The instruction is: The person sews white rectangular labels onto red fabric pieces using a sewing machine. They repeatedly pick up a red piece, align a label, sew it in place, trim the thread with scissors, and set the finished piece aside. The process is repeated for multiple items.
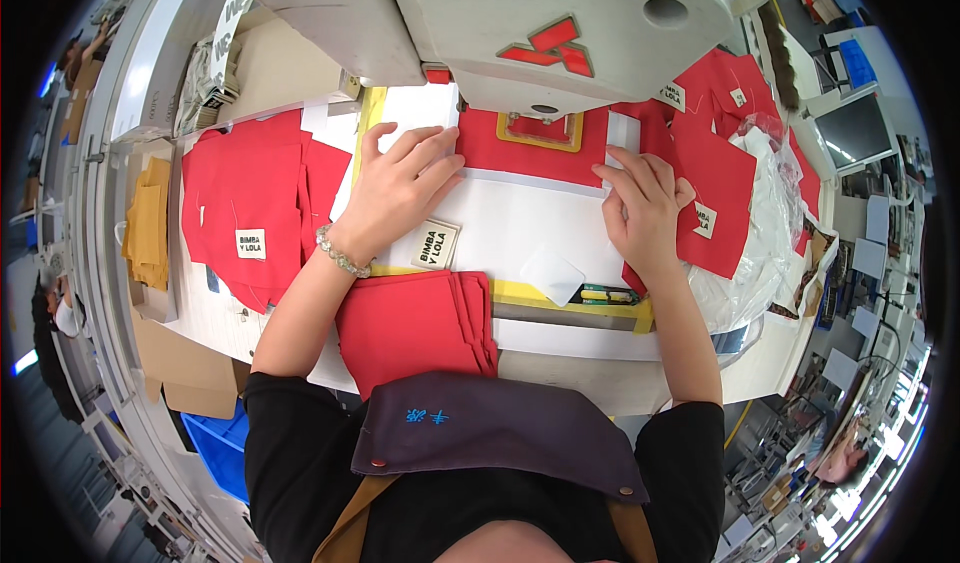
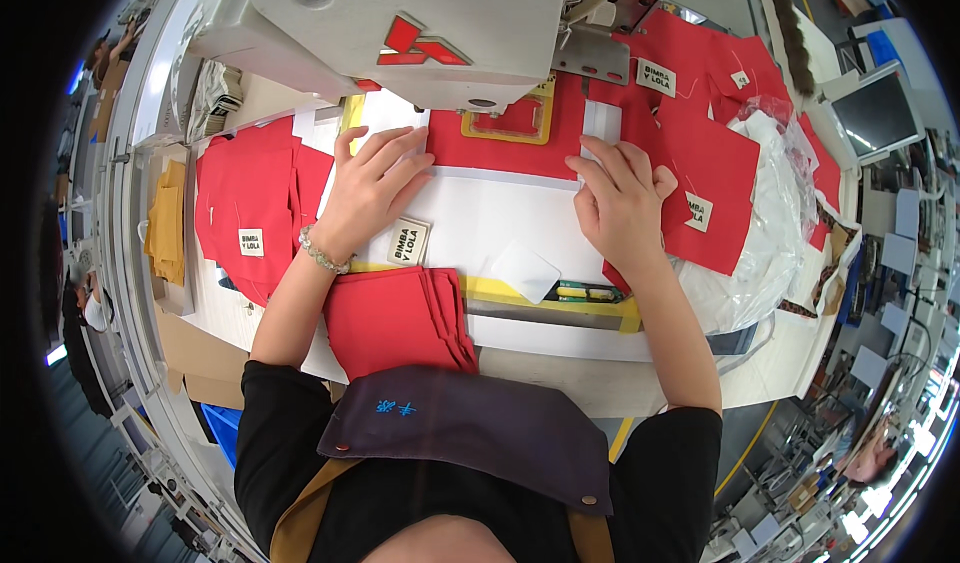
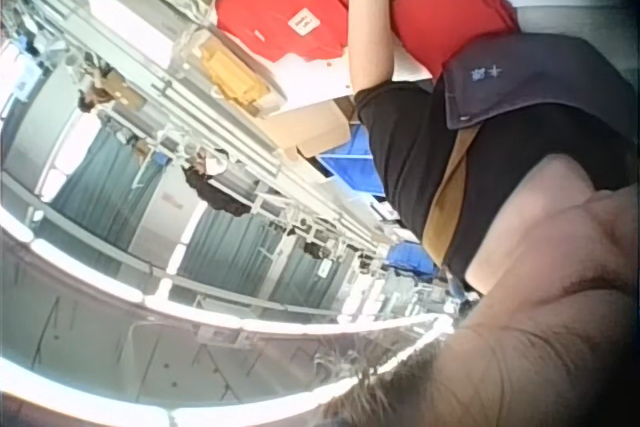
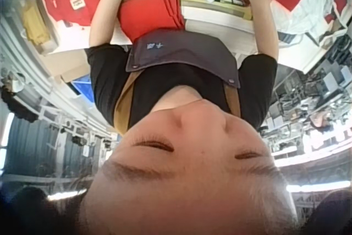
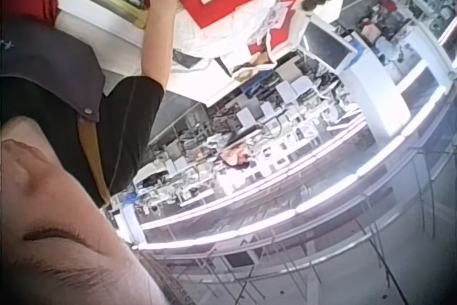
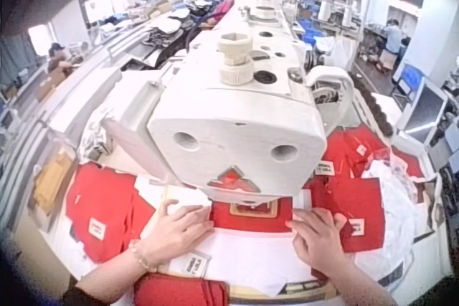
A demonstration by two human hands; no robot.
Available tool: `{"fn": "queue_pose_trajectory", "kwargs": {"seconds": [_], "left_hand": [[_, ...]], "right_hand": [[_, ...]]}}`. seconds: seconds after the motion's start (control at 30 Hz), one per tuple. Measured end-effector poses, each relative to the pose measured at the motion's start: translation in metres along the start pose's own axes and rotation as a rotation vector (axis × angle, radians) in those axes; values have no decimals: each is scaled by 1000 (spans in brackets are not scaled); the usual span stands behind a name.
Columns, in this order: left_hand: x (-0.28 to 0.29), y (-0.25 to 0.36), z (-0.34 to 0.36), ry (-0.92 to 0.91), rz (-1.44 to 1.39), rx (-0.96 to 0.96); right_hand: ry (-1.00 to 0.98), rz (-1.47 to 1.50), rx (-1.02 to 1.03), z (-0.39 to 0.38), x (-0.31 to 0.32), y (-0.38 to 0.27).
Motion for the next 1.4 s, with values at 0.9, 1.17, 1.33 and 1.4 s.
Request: {"fn": "queue_pose_trajectory", "kwargs": {"seconds": [0.9, 1.17, 1.33, 1.4], "left_hand": [[17, 0, -27, -482, -473, 209], [23, 1, -25, -333, -482, 186], [36, 0, -14, -330, -489, 206], [44, 7, -1, -327, -510, 161]], "right_hand": [[-95, -47, 95, 7, 2, -11], [-174, 152, 143, 26, 10, -56], [-259, 530, 75, 35, 3, -77], [-354, 824, -176, 39, -2, -82]]}}
Point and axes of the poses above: each hand's wrist, its own z-axis towards the middle knuckle, its own x-axis out of the back of the hand, y = z × x, the point moved 7 cm from there along z, towards the middle knuckle, and after that the axes turned 8 degrees about x, right-handed, at the moved point
